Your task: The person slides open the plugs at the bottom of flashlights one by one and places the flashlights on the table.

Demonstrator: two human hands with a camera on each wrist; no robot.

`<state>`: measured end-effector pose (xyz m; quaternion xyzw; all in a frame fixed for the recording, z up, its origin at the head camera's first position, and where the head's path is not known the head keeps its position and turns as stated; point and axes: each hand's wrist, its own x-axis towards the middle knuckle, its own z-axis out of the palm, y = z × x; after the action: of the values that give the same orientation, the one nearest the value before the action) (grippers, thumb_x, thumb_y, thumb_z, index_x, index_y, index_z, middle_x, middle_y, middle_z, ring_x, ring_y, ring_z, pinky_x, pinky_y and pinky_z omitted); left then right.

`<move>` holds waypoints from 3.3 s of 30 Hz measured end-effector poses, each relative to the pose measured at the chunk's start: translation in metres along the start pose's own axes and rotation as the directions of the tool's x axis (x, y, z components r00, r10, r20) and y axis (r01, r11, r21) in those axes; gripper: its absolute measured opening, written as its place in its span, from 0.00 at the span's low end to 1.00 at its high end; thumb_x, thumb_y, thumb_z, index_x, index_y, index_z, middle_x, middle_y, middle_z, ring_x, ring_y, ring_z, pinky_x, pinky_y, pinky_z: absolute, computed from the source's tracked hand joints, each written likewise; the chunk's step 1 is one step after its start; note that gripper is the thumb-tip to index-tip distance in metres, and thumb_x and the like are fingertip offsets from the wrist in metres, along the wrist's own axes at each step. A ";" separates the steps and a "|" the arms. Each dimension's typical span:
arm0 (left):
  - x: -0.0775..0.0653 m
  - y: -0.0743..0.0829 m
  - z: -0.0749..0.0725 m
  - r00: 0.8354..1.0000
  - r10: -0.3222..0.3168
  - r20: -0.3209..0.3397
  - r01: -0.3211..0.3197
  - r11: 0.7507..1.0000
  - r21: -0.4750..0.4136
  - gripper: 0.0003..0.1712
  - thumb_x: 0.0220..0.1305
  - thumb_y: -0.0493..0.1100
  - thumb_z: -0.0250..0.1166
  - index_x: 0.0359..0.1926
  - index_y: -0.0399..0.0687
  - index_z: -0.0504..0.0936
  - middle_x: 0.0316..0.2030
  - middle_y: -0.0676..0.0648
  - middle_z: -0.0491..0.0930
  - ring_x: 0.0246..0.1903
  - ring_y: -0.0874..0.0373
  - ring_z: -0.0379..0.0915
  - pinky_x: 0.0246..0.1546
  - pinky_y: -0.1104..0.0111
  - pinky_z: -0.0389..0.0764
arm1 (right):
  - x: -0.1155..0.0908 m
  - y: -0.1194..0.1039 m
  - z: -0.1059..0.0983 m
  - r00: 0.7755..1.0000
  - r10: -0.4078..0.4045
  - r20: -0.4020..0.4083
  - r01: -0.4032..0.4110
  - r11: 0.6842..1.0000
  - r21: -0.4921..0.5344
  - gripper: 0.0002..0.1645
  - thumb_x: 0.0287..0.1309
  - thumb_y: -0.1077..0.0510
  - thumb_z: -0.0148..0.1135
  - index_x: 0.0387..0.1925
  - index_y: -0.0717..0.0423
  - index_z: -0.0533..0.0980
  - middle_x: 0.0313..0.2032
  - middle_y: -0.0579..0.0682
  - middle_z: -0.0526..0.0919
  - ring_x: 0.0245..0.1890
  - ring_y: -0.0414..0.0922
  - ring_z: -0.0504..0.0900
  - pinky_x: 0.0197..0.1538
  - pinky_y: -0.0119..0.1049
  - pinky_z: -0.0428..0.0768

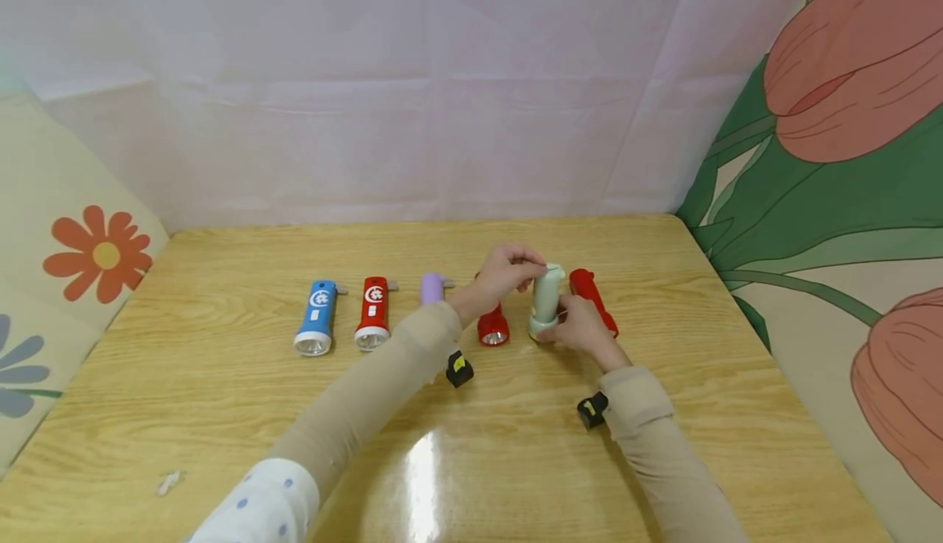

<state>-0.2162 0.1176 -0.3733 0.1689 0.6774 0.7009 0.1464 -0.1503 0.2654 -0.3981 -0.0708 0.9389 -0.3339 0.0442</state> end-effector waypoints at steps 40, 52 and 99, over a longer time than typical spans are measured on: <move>-0.015 0.006 0.004 0.996 0.030 0.079 -0.042 0.987 0.157 0.04 0.56 0.33 0.62 0.33 0.38 0.82 0.24 0.52 0.78 0.23 0.64 0.69 0.22 0.76 0.71 | 0.005 -0.003 0.003 0.999 0.031 -0.010 -0.031 0.999 -0.019 0.39 0.35 0.61 0.75 0.49 0.74 0.66 0.41 0.68 0.76 0.42 0.60 0.75 0.46 0.52 0.73; -0.011 0.006 0.004 0.998 0.007 0.070 -0.020 0.981 0.191 0.03 0.55 0.34 0.63 0.31 0.39 0.82 0.26 0.52 0.79 0.26 0.64 0.71 0.27 0.75 0.73 | 0.006 -0.003 0.003 1.000 0.030 0.007 -0.030 0.999 -0.020 0.41 0.36 0.61 0.74 0.51 0.75 0.65 0.42 0.70 0.75 0.43 0.61 0.74 0.47 0.53 0.72; -0.010 0.012 0.016 1.000 -0.027 -0.014 0.030 0.965 0.261 0.02 0.54 0.39 0.66 0.29 0.45 0.83 0.25 0.54 0.78 0.27 0.62 0.72 0.27 0.74 0.75 | 0.007 -0.001 0.004 1.000 0.030 -0.008 -0.031 0.998 -0.060 0.40 0.35 0.61 0.74 0.50 0.77 0.65 0.41 0.70 0.75 0.43 0.62 0.74 0.46 0.54 0.72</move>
<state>-0.1996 0.1267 -0.3615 0.1734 0.7670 0.6041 0.1295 -0.1563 0.2609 -0.4005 -0.0566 0.9496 -0.3051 0.0439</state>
